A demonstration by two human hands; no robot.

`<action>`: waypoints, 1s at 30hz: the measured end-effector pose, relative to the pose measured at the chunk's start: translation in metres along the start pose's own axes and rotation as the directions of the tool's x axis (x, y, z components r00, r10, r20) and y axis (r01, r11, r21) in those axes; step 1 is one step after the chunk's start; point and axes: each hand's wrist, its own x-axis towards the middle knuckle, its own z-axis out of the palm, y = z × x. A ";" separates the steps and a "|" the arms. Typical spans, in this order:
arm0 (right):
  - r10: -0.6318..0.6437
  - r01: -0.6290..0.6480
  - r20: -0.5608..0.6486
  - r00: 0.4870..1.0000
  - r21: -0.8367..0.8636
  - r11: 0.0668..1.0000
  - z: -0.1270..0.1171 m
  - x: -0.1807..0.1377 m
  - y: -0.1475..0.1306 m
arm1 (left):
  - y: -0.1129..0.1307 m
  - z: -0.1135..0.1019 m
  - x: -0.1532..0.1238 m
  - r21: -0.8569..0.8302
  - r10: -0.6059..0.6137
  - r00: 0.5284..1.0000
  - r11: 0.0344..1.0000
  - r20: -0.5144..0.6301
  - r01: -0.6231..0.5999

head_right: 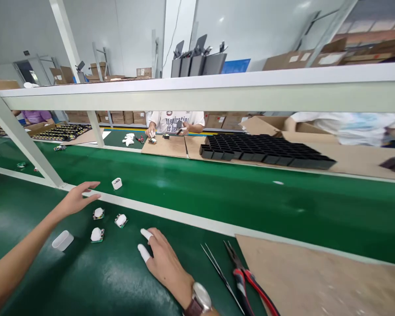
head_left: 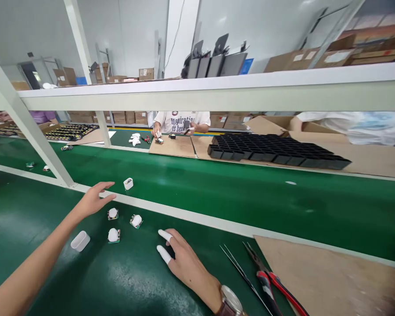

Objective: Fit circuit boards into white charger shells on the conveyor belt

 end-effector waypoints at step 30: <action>0.024 0.071 0.301 0.953 -0.299 0.952 -0.014 -0.049 -0.033 | 0.077 0.112 -0.104 0.067 0.402 0.813 0.880 0.421 -0.470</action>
